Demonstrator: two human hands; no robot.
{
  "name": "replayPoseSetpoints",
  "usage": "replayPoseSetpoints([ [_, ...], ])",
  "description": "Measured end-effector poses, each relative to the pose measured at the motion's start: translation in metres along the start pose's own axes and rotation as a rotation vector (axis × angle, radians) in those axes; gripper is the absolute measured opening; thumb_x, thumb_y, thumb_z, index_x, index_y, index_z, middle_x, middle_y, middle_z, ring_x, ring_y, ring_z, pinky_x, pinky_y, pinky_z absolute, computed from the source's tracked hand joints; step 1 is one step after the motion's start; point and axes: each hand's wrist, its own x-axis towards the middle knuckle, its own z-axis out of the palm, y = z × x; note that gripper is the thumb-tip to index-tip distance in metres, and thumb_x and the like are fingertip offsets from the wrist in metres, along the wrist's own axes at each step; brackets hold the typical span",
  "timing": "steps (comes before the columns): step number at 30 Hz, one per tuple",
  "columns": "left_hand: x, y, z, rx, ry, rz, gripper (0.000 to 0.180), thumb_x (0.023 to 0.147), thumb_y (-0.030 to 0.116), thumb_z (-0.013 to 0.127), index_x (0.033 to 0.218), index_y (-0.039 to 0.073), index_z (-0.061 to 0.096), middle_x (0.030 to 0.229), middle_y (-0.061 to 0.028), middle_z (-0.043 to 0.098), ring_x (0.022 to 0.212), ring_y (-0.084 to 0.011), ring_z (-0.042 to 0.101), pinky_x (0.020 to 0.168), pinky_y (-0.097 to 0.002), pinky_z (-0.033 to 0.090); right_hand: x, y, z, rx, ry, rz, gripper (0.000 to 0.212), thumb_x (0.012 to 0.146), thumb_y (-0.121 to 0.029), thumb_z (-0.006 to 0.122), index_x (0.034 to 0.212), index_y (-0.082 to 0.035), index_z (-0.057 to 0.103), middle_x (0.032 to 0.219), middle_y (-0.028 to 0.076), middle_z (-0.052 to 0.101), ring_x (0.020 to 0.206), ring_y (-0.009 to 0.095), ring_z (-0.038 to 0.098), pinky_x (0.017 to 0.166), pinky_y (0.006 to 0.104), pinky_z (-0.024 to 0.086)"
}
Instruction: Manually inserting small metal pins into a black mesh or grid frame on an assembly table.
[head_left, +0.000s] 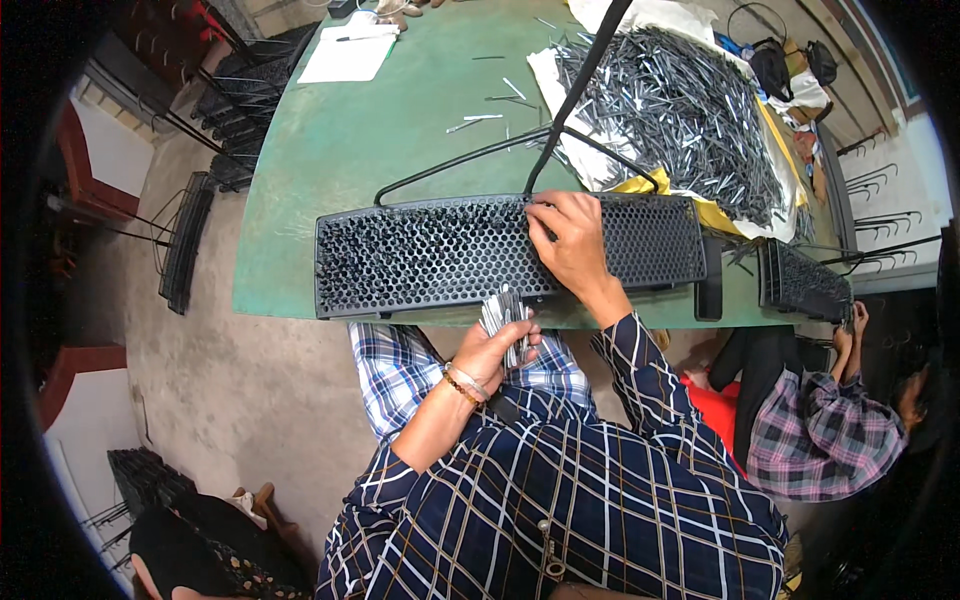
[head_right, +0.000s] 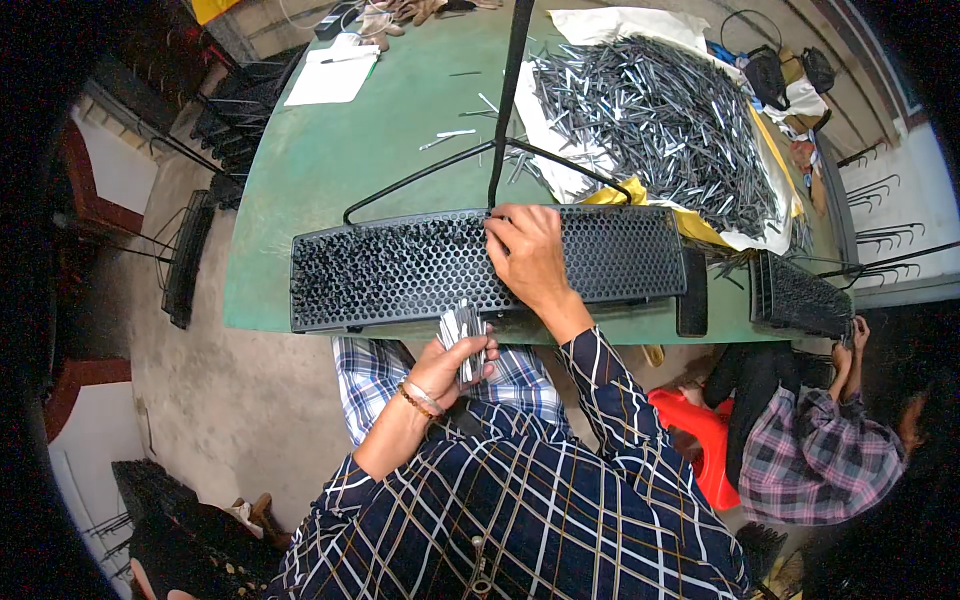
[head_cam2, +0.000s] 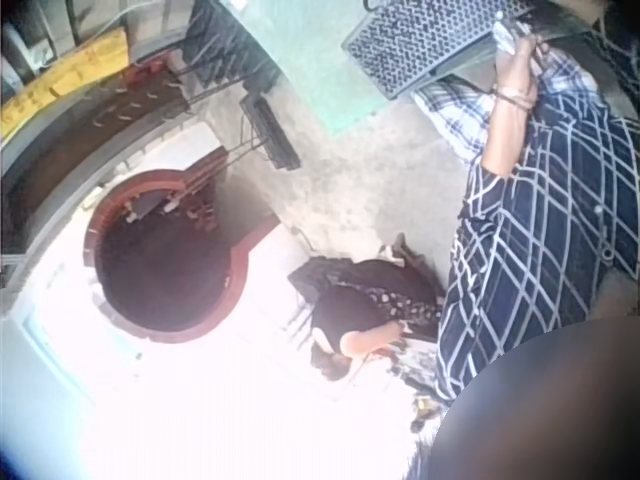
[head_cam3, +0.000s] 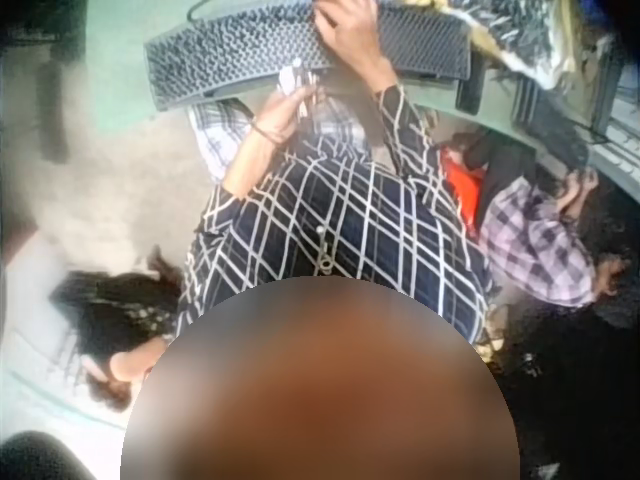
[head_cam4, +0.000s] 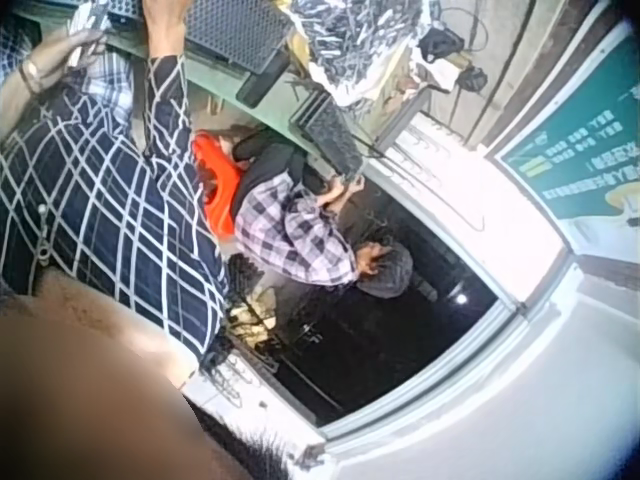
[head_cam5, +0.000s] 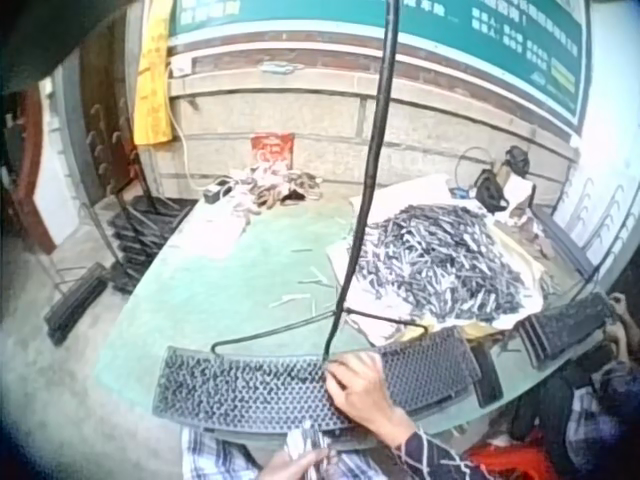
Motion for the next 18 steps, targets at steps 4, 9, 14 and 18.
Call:
replayPoseSetpoints([
  [4,-0.001,0.001,0.002,0.023,0.021,0.005,0.018,0.084,0.008,0.062,0.101,0.003,0.058,0.089,-0.0061,0.064,0.08,-0.0146,0.061,0.064,-0.0272,0.053,-0.001,0.001,0.002,-0.027,-0.051,-0.035,0.014,0.072,-0.005,0.065,0.086,-0.006,0.064,0.093,0.004,0.062,0.088,0.023,0.056,0.081,0.0366,0.038],
  [9,-0.002,0.005,0.005,-0.014,0.041,0.058,0.019,0.085,0.009,0.06,0.104,0.004,0.057,0.091,-0.0063,0.064,0.08,-0.0135,0.061,0.063,-0.0256,0.052,-0.002,-0.01,-0.009,0.094,0.009,-0.008,0.013,0.075,-0.01,0.066,0.085,-0.003,0.066,0.088,0.006,0.062,0.078,0.022,0.057,0.071,0.0331,0.043],
  [14,0.002,0.007,0.01,-0.052,0.02,0.158,0.016,0.086,0.008,0.059,0.101,0.003,0.058,0.09,-0.0061,0.063,0.077,-0.0134,0.06,0.06,-0.0266,0.051,-0.027,-0.028,-0.035,0.744,-0.535,0.477,0.02,0.08,-0.019,0.068,0.085,0.001,0.068,0.074,0.008,0.061,0.064,0.013,0.058,0.057,0.0254,0.045],
  [18,0.002,0.006,0.015,-0.037,0.016,0.182,0.015,0.087,0.009,0.057,0.101,0.003,0.058,0.088,-0.0051,0.061,0.078,-0.0138,0.06,0.062,-0.0274,0.053,-0.039,-0.031,-0.039,1.028,-0.574,0.772,0.015,0.084,-0.012,0.064,0.085,0.003,0.068,0.08,0.005,0.064,0.068,0.009,0.058,0.06,0.0214,0.046],
])
